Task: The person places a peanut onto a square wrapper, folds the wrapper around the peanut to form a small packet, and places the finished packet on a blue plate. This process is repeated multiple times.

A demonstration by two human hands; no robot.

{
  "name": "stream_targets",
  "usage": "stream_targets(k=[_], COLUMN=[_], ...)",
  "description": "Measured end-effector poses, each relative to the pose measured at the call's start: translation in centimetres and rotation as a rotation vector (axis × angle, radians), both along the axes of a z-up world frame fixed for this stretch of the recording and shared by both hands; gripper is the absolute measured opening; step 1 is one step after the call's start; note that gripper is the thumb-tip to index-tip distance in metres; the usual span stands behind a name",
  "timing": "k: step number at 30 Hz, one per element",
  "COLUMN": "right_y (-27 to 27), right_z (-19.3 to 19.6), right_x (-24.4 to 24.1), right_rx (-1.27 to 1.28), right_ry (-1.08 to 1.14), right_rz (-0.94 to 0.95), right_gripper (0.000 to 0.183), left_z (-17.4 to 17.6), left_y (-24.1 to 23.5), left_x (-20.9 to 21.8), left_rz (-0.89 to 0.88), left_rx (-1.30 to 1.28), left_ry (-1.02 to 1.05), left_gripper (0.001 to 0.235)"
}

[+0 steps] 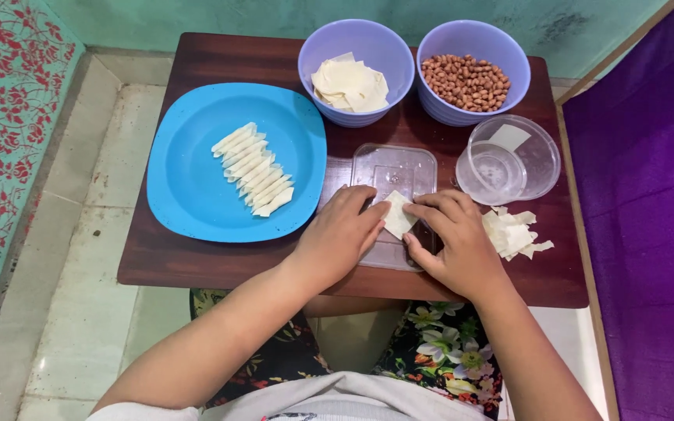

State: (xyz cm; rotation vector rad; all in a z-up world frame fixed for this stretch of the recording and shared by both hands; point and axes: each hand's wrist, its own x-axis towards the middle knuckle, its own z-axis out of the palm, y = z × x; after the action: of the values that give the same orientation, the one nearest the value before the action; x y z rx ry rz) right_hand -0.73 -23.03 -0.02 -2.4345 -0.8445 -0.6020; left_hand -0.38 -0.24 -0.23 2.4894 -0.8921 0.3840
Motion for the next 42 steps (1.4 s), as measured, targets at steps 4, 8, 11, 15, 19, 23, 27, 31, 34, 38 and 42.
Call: stream_targets(k=[4,8,11,15,19,23,27,31,34,38,42], right_y=[-0.1,-0.1,0.0,0.0,-0.1,-0.1,-0.3,-0.2,-0.1,0.3,0.7], right_z=[-0.1,0.1,0.3,0.5,0.6,0.6,0.3,0.6,0.7,0.9,1.4], right_x=[0.0,-0.2,-0.3,-0.3,-0.4,-0.1,-0.2,-0.3,-0.5,-0.7,-0.8], right_rx=[0.013,0.018,0.018,-0.003,-0.016,-0.044,-0.053,-0.054,-0.048,-0.020,0.017], right_ry=[0.008,0.003,0.022,0.072,0.094,0.123,0.134,0.145,0.150,0.198,0.245], right_rz=[0.027,0.031,0.030,0.020,0.012,0.001,-0.007,-0.009,-0.020,-0.025,-0.054], right_gripper=[0.035,0.035,0.034,0.035,0.034,0.035,0.037,0.037,0.036,0.039,0.042], left_z=[-0.1,0.5,1.5,1.8,1.9,1.9,1.1,1.9,2.3,1.9,1.6], left_y=[0.0,-0.1,-0.1,-0.1,-0.2,-0.3,-0.3,0.0,0.0,0.0,0.0], left_x=[-0.1,-0.4,-0.8,-0.6,-0.8,-0.6,-0.5,-0.7,-0.9,-1.0,-0.8], left_rz=[0.009,0.009,0.012,0.022,0.034,0.049,0.049,0.045,0.038,0.032,0.017], left_rx=[0.001,-0.047,-0.067,-0.050,-0.053,-0.057,-0.047,-0.042,-0.073,-0.176,-0.248], left_ry=[0.029,0.132,0.201,0.242,0.233,0.225,0.203,0.195,0.237,0.220,0.228], left_gripper=[0.030,0.032,0.034,0.038,0.038,0.038,0.038,0.037,0.035,0.033,0.034])
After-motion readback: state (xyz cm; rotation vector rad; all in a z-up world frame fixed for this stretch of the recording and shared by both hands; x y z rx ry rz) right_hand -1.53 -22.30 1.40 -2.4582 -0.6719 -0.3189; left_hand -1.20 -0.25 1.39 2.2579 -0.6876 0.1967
